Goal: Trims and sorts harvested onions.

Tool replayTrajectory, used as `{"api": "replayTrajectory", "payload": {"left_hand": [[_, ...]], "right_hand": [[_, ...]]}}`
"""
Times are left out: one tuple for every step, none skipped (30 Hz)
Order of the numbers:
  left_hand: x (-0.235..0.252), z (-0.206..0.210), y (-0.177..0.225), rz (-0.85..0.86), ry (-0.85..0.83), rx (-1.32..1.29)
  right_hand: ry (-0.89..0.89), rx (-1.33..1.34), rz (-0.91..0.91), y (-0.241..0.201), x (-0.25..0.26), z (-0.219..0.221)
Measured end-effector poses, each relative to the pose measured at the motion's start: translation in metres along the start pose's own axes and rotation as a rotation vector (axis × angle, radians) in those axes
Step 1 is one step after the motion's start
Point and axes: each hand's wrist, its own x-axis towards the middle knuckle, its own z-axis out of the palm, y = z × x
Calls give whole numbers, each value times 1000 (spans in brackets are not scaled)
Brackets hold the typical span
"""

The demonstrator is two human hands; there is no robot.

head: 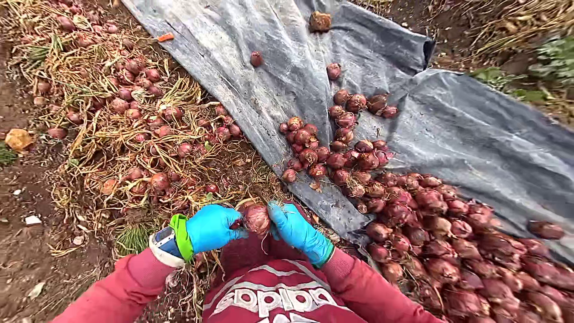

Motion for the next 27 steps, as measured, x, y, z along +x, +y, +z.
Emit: {"api": "replayTrajectory", "payload": {"left_hand": [[-6,-2,1,-9,15,32],[-13,-3,0,-31,78,45],[-20,-4,-3,-61,173,25],[-23,-4,-5,-94,294,-43],[-21,-1,-3,-118,418,-140],[-18,5,4,-121,507,-214],[-13,12,16,-101,533,-230],[-9,19,34,-91,462,-181],[-7,25,57,-93,301,-77],[-1,32,77,-64,125,27],[7,40,91,-18,-16,73],[16,44,95,-1,-88,58],[25,41,86,-37,-85,22],[36,31,63,-121,-22,-15],[47,18,31,-242,65,-50],[58,6,-7,-371,148,-82],[70,-2,-48,-489,208,-98],[83,-5,-88,-583,244,-91],[99,-5,-125,-657,247,-73],[115,-1,-158,-709,222,-67],[132,8,-187,-740,183,-60],[150,24,-212,-751,140,-57],[165,44,-232,-740,86,-54],[178,61,-248,-727,19,-49],[189,74,-257,-730,-35,-55],[195,81,-263,-752,-67,-70],[198,85,-269,-771,-100,-85]], "right_hand": [[-32,3,55,-4,-11,-2],[-68,46,89,-7,-22,-5],[-95,125,103,-7,-33,-5],[-97,194,112,-5,-42,-4],[-66,237,127,0,-49,-3],[-28,237,169,9,-56,-1],[-26,197,212,18,-61,0],[-74,130,239,25,-63,0],[-138,69,234,29,-65,1],[-161,30,216,28,-65,1],[-134,16,206,26,-67,1],[-52,38,208,27,-71,0],[80,114,199,33,-75,-3],[220,227,178,41,-75,-10],[362,336,174,47,-71,-21],[475,392,197,51,-66,-33],[540,394,241,57,-62,-45],[563,365,291,63,-59,-52],[546,335,342,70,-55,-55],[504,315,397,75,-51,-56],[457,293,451,80,-45,-55],[414,276,501,83,-39,-54],[385,265,549,86,-31,-52],[372,251,578,88,-20,-51],[372,240,598,89,-7,-50],[374,242,614,88,4,-49],[372,255,626,87,17,-48]]}}
